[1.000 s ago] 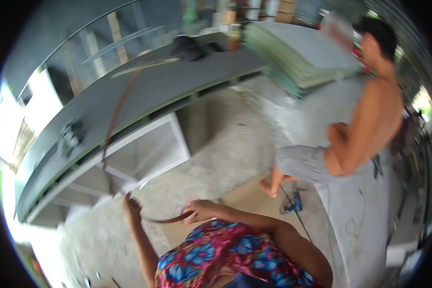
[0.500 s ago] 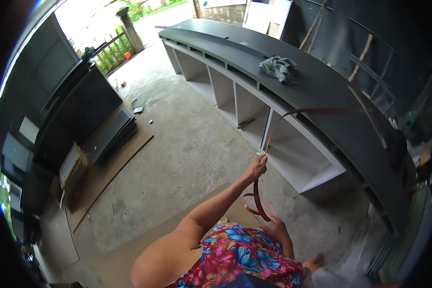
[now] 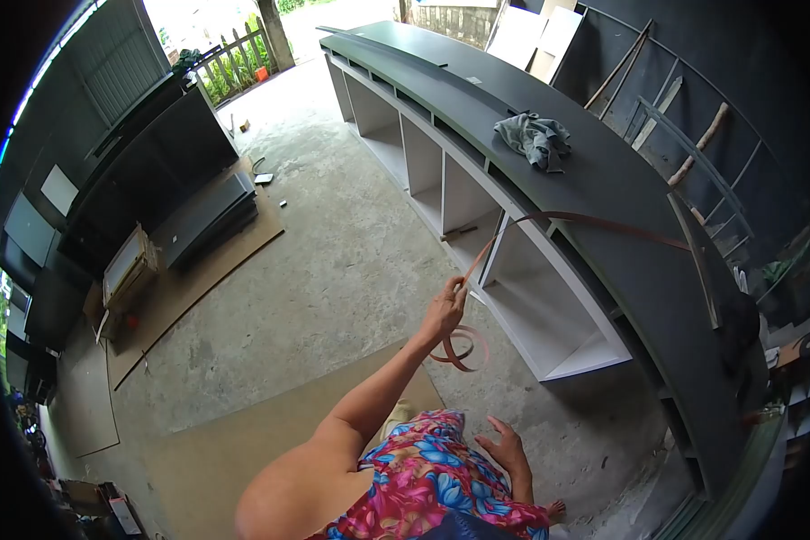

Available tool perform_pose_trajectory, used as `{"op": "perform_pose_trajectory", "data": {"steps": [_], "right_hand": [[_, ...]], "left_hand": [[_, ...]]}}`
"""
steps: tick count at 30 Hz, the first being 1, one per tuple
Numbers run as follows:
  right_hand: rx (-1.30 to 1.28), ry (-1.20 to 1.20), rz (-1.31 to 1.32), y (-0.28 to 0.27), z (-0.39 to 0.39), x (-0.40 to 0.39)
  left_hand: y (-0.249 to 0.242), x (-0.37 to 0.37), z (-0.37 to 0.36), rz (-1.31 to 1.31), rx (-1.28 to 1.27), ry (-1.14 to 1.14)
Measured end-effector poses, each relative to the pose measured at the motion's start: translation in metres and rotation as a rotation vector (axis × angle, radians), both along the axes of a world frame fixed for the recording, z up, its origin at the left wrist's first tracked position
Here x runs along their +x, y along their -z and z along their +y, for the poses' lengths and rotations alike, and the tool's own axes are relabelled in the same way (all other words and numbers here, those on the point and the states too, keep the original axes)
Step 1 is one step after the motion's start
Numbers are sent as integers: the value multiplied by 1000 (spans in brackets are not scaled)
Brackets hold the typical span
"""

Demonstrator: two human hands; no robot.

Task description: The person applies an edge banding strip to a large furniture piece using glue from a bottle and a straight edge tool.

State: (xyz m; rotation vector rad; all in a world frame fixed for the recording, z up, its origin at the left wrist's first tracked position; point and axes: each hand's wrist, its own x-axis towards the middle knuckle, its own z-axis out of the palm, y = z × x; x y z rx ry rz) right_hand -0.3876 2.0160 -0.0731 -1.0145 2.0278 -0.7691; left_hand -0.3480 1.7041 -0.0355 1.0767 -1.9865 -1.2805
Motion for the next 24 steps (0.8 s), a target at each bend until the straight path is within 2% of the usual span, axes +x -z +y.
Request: {"op": "perform_pose_trajectory", "data": {"steps": [2,5,6,9,13,17,20,24], "right_hand": [[23,30,-29,0,3,-9],[6,79,-67,-9,1,-31],[-10,90,-61,-11,1,-41],[-42,125,-51,-15,0,-76],[-90,203,-82,-29,-3,-126],[-98,199,-136,-42,-6,-177],[-75,177,-86,-65,-16,-211],[-105,192,-100,-69,-22,-245]], "left_hand": [[2,1,0,-1,-38,-8],[-2,0,-2,-67,46,25],[13,-2,-6,-30,-21,4],[7,-4,-6,-42,26,-19],[10,-13,-12,-71,-48,-58],[5,-20,-15,-101,-65,-75],[16,-24,-17,-33,-178,-87],[20,-29,-14,-61,-110,-143]]}}
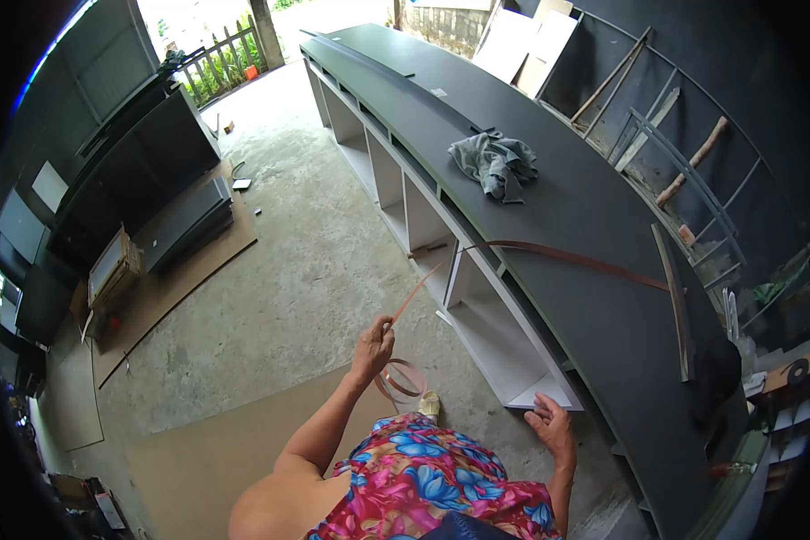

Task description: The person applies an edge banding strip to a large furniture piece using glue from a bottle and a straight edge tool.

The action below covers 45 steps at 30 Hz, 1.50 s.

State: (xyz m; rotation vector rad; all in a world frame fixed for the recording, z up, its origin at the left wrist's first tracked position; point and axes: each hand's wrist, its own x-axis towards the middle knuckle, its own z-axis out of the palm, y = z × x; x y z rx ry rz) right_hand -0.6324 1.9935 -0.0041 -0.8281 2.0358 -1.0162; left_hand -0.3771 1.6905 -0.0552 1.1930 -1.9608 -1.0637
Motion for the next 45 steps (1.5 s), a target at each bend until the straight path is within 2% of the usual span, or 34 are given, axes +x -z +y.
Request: {"op": "perform_pose_trajectory", "data": {"steps": [3,7,13,15,18,22,25,31,35,37,40,43,45], "right_hand": [[-31,-19,8,-18,-15,-12],[-54,-84,22,-27,-24,-28],[-55,-122,78,-57,-32,-59],[-88,-58,71,-66,-25,-74],[-189,74,106,-68,-2,-103],[-294,388,192,-73,40,-150],[-388,653,282,-54,88,-193],[-535,1384,435,-49,195,-252],[-588,1821,753,-10,317,-299],[-311,2064,921,-7,365,-310],[42,2311,1007,-5,418,-327],[78,2189,904,-17,439,-334],[172,2133,877,-5,465,-353]], "left_hand": [[13,-3,4,63,-61,-48],[9,-9,15,81,62,-104],[10,-16,23,70,34,-156],[11,-20,25,86,66,-174],[12,-28,28,52,-27,-207],[4,-41,35,53,-52,-248],[6,-48,37,83,-67,-278],[3,-58,44,124,-108,-320],[14,-55,44,152,-64,-364],[12,-57,48,172,-56,-369],[11,-59,53,131,-113,-390],[19,-59,53,121,-170,-407],[20,-58,55,104,-171,-424]]}}
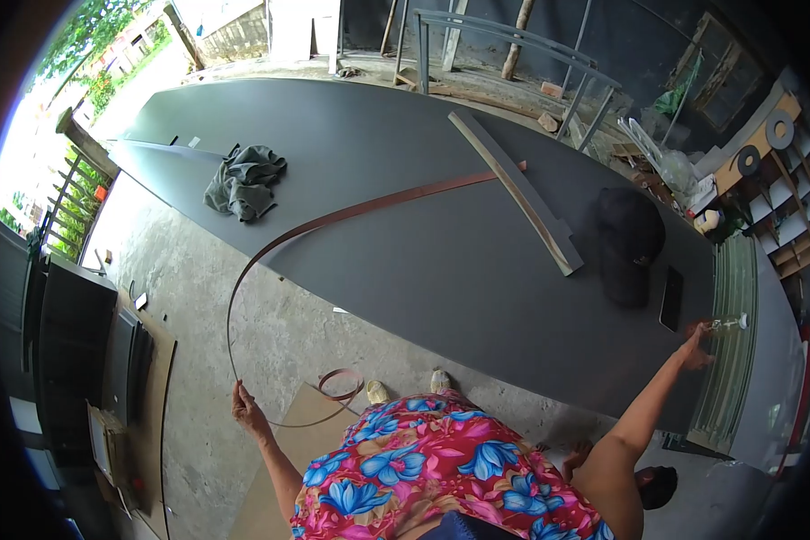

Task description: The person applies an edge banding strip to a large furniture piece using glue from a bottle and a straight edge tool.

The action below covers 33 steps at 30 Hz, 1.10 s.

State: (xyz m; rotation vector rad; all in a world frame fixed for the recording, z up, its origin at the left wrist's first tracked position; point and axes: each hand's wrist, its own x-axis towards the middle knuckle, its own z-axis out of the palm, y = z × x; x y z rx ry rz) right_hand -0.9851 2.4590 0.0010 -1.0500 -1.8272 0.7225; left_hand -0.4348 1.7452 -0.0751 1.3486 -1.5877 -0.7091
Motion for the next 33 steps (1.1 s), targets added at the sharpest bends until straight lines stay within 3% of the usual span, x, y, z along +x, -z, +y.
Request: {"op": "perform_pose_trajectory", "data": {"steps": [4,10,13,16,18,21,22,24,27,30,33], "right_hand": [[99,52,-116,2,13,-16],[-11,-158,-94,-20,9,-7],[185,82,-123,-19,1,-1],[388,48,107,-37,-61,29],[419,-429,433,-40,-120,35],[182,-1146,334,-46,-244,47],[591,-1244,225,-42,-267,41],[604,-1426,38,-40,-318,39],[654,-1396,-141,-20,-366,13],[794,-1289,-487,-13,-390,-4],[816,-1290,-433,2,-394,-32]], "left_hand": [[1,7,3,-7,17,2],[-18,20,16,-137,38,46],[-20,29,16,-136,15,52],[-17,36,17,-92,14,62],[-23,29,26,-104,44,49],[-33,31,36,-133,49,45],[-30,32,37,-134,50,55],[-25,41,37,-192,58,49],[-28,49,43,-214,71,72],[-43,54,59,-200,116,96],[-61,58,78,-217,174,102]]}}
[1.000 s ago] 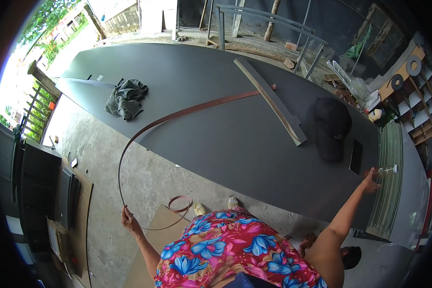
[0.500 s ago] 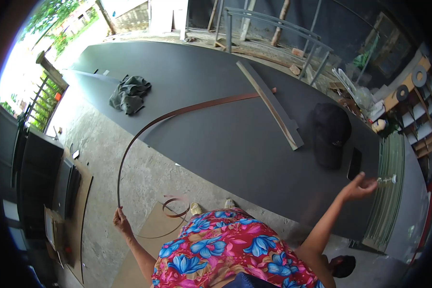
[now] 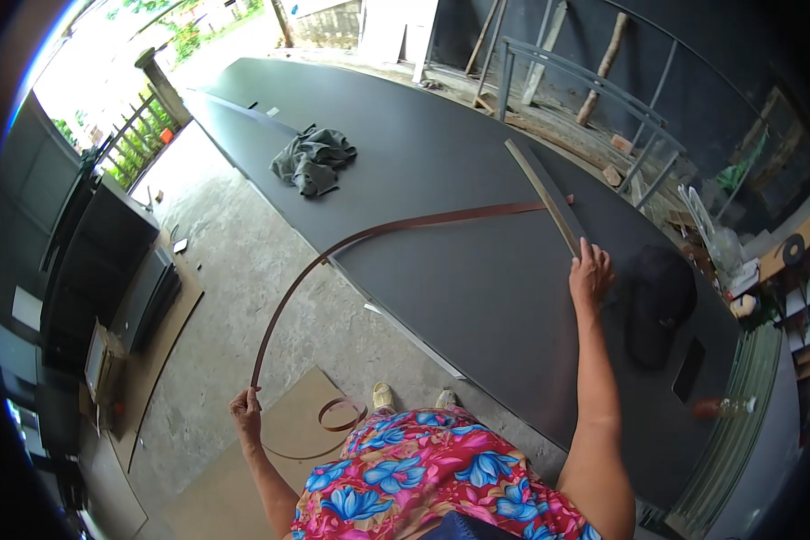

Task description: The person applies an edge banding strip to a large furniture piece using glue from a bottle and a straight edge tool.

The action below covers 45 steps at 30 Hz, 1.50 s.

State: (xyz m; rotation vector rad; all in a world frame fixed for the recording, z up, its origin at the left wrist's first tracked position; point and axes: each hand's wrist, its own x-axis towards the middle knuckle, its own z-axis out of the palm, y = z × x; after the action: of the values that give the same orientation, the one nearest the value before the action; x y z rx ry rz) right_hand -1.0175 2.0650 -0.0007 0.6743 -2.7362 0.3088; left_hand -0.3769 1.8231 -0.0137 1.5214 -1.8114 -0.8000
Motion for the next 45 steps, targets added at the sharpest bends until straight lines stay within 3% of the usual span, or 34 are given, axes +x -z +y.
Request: {"op": "perform_pose_trajectory", "data": {"steps": [14,20,33,37,39,45], "right_hand": [[2,-140,4,8,-43,-92],[21,-146,-72,4,-57,-107],[-69,-103,26,-6,-70,-73],[-294,-493,164,-21,-91,-17],[-392,-732,66,-37,-107,43],[-362,-1505,-366,-40,-128,239]], "left_hand": [[-60,18,41,-69,256,-4],[-71,38,58,-320,539,-14],[-84,45,59,-187,903,143],[-89,46,58,-152,932,154],[-91,45,56,-129,945,164],[-108,43,53,-98,924,249]]}}
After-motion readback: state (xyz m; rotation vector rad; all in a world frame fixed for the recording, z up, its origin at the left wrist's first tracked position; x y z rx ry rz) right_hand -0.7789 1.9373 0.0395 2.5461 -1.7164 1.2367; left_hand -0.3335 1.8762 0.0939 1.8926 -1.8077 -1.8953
